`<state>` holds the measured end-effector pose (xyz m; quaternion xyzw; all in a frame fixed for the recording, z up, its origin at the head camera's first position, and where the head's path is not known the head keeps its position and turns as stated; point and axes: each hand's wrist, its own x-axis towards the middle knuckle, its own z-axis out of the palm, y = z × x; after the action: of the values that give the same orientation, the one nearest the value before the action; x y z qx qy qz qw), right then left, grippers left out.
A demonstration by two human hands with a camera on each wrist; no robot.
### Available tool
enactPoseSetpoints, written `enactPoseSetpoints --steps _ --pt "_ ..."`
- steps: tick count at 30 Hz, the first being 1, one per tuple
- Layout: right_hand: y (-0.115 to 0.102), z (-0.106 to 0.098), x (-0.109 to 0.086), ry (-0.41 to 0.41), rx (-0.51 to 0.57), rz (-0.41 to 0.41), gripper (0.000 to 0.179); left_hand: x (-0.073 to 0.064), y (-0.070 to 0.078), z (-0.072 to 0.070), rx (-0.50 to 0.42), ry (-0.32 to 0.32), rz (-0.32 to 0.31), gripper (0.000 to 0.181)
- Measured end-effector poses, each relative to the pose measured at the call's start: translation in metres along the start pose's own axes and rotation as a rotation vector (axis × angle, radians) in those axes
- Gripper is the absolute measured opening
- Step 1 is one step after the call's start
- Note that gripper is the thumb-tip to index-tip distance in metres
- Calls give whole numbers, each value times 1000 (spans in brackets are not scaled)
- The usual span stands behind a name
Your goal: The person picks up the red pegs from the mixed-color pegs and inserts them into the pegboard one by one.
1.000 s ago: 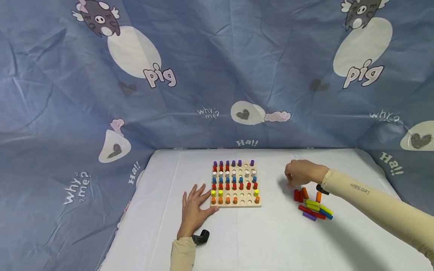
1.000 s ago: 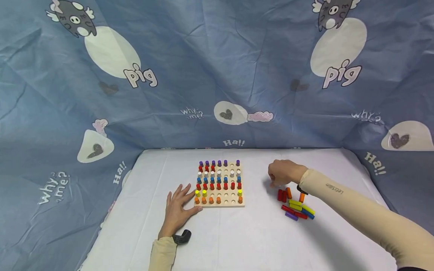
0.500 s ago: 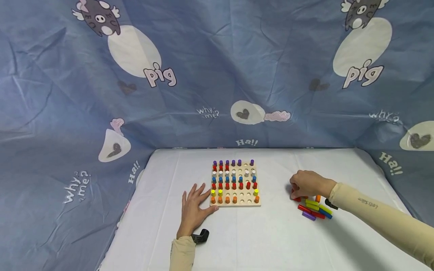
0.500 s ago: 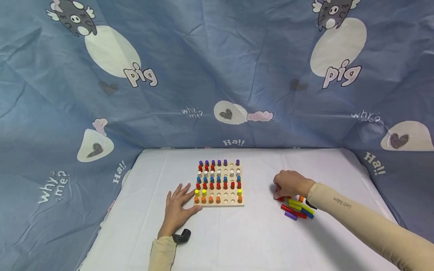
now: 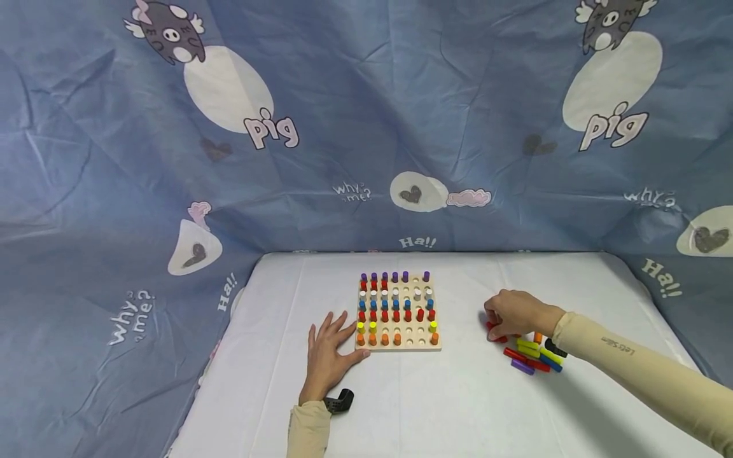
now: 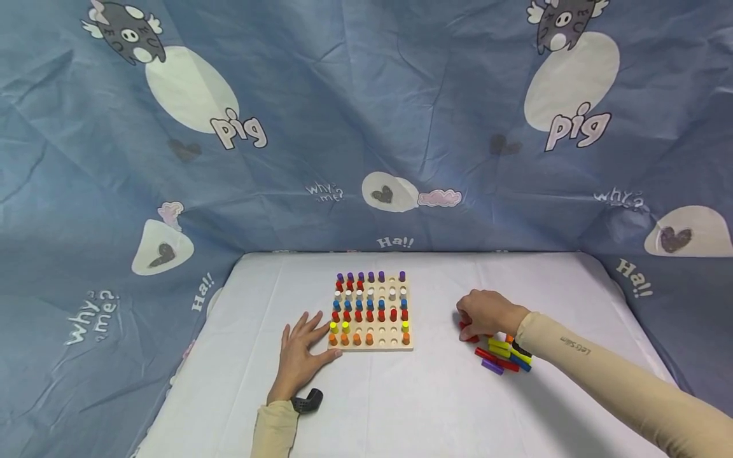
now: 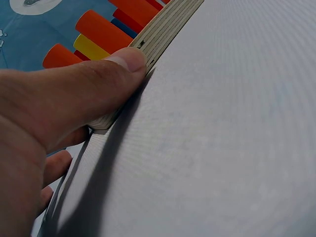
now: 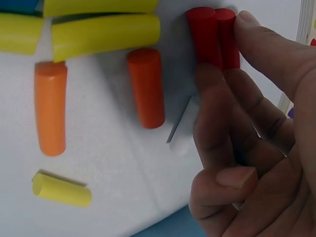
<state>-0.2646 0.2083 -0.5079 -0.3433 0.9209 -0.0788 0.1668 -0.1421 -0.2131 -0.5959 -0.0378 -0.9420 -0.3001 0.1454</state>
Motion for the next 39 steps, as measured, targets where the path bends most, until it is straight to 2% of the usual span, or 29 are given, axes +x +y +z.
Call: enactPoseSetpoints --steps 6,17,22,29,33,39 --pt "-4 5 2 -3 -6 -23 28 -1 0 0 6 0 0 72" --pt "-11 8 6 85 -8 -132 27 0 -1 0 12 7 10 72" --pt "-16 8 9 91 -9 -158 24 0 -1 0 3 -6 0 72" --pt "-23 -3 17 100 45 -164 19 -2 -1 0 9 -3 -5 72" --pt "-26 -11 24 123 37 -166 18 -2 -1 0 7 -2 -2 72" --pt "-37 -30 37 195 16 -190 13 -1 0 0 10 -3 -4 72"
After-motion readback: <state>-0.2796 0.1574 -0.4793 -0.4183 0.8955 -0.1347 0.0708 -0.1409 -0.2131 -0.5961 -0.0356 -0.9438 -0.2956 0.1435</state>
